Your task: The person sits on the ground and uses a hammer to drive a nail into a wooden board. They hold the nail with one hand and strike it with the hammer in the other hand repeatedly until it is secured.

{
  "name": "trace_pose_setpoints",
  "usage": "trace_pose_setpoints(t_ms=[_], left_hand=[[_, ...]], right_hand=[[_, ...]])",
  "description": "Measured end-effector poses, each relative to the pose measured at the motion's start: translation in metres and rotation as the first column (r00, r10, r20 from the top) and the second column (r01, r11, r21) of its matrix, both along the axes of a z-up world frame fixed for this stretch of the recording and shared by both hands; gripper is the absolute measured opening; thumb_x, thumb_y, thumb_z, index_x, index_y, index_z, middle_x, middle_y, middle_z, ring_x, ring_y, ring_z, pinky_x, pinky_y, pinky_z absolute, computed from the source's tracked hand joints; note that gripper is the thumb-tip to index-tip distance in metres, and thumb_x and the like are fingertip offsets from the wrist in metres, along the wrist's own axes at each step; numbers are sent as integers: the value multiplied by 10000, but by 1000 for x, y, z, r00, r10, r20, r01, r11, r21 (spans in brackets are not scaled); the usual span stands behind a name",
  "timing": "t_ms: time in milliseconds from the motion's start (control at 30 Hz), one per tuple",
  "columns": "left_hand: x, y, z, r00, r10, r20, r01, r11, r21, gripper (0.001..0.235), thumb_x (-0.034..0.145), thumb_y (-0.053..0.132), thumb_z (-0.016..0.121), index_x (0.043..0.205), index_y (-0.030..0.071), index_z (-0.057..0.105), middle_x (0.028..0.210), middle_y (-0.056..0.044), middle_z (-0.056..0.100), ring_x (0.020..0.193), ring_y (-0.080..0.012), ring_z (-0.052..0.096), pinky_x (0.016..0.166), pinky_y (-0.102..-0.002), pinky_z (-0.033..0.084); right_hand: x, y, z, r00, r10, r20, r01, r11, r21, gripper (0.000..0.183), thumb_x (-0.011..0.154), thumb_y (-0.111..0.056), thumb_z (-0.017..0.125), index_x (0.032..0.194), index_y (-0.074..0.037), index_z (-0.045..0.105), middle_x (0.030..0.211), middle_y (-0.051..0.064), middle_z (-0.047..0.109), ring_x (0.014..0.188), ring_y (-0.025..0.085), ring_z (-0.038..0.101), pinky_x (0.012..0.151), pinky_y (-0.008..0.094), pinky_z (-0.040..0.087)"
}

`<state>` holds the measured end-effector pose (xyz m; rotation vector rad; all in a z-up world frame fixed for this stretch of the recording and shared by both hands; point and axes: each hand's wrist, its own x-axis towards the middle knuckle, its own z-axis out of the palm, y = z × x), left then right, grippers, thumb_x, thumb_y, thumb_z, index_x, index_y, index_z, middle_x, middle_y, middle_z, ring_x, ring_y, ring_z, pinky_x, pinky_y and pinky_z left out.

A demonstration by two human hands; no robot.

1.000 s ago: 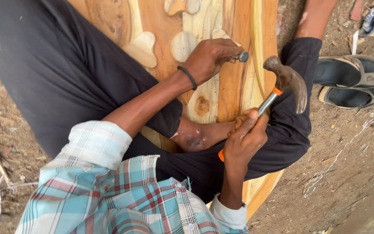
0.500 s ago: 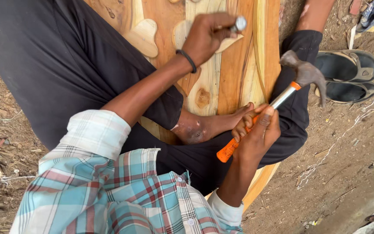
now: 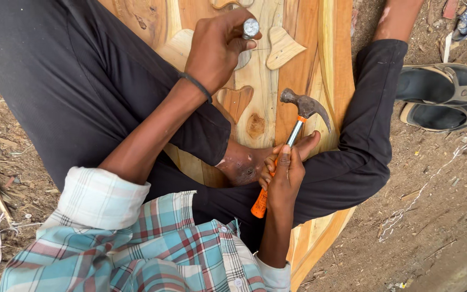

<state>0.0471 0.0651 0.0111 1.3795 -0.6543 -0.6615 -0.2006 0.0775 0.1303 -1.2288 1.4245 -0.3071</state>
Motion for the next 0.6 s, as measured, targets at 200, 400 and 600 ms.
trace_pose_setpoints(t_ms=[200,400,600], left_hand=[[-13,-47,-2,996,-39,74,55,972,-227,160,933,-108,688,1055,-23,626,988,-106,774,985,-214,778,833,-321,646],[-31,-71,-14,985,-170,40,174,959,-222,129,925,-159,598,981,-43,593,835,-168,660,831,-208,761,786,-347,613],[-28,-70,-15,981,-118,151,148,968,-204,109,917,-111,664,968,-36,605,794,-167,665,743,-273,699,702,-394,555]], right_hand=[[5,1,1,999,27,-44,-29,998,-54,339,1109,-353,419,980,-57,521,655,10,445,445,38,360,375,208,286],[0,-1,0,999,-39,-7,39,997,-60,326,1102,-353,445,983,-58,515,660,9,439,446,45,367,377,211,294],[0,-7,-4,999,-22,-46,18,996,-91,346,1097,-373,449,978,-56,522,631,12,439,423,50,351,367,214,298]])
